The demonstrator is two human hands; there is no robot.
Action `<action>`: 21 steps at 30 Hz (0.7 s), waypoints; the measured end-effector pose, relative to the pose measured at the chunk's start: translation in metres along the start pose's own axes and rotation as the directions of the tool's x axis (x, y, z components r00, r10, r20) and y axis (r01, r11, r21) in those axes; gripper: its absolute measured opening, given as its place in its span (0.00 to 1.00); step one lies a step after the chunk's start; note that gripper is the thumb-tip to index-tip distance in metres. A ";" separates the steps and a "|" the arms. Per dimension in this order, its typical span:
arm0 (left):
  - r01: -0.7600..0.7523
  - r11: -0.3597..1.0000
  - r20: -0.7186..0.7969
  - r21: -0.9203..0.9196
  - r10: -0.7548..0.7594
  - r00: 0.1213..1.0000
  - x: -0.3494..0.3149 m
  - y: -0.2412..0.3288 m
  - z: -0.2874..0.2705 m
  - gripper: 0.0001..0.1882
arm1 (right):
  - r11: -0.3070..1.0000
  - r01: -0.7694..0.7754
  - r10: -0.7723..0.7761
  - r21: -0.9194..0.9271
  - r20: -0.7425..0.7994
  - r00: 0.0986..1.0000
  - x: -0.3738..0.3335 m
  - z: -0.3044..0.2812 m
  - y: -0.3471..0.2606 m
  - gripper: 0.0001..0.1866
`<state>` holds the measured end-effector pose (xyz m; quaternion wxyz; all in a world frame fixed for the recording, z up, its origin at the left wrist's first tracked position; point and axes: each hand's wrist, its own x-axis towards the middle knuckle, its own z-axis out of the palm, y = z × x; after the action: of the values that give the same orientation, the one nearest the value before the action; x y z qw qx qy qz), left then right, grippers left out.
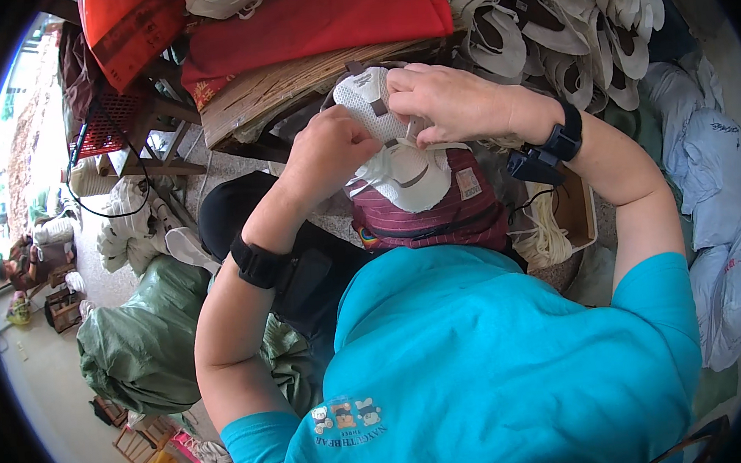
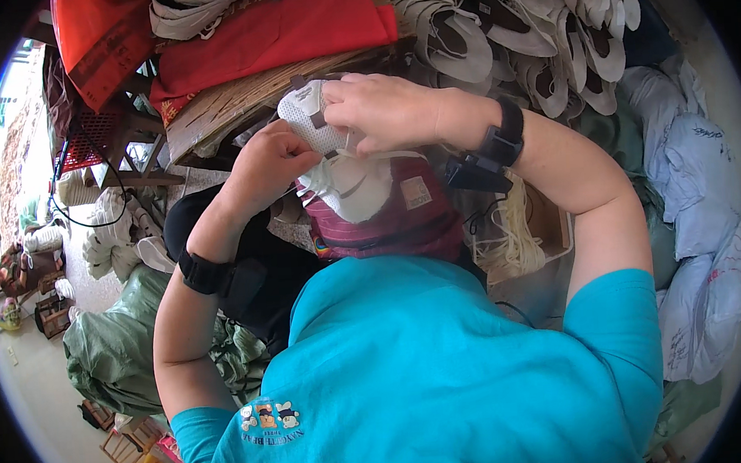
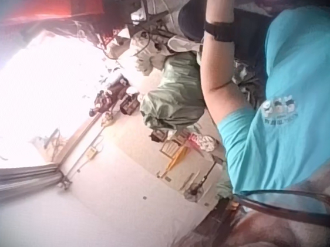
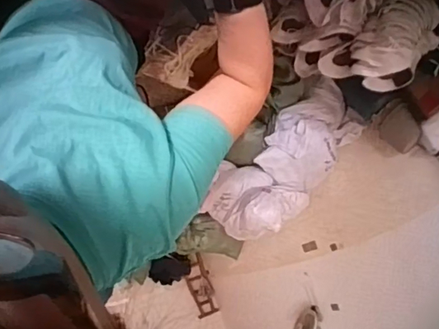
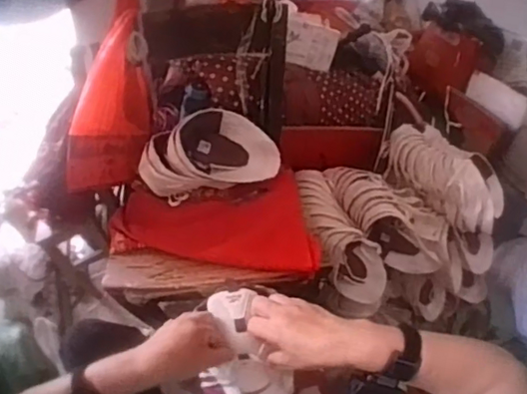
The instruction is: The person laces a white sneaker by threading a white shoelace through the eyelets. They pull the laces tight and adjust the fit repeatedly while holding the shoe on their lap.
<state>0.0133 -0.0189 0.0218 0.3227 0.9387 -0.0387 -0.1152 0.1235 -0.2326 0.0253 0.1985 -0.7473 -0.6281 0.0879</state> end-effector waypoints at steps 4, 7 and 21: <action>0.021 1.000 -0.041 -0.014 -0.021 0.999 -0.001 0.002 0.004 0.12 | 1.000 -0.021 0.022 -0.023 0.040 0.999 0.001 -0.003 -0.004 0.20; 0.064 0.996 -0.179 -0.054 -0.073 0.981 -0.002 -0.002 0.018 0.10 | 0.999 -0.027 0.027 -0.022 0.017 0.999 0.001 -0.002 -0.004 0.20; -0.154 0.658 -0.358 -0.737 -0.186 0.915 -0.005 0.026 0.025 0.09 | 0.993 0.021 -0.001 0.115 -0.175 0.985 -0.016 0.007 0.003 0.15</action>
<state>0.0025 -0.0534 0.0200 0.6814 0.7230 0.0883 0.0722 0.1203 -0.2477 0.0158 0.2966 -0.7358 -0.6061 0.0574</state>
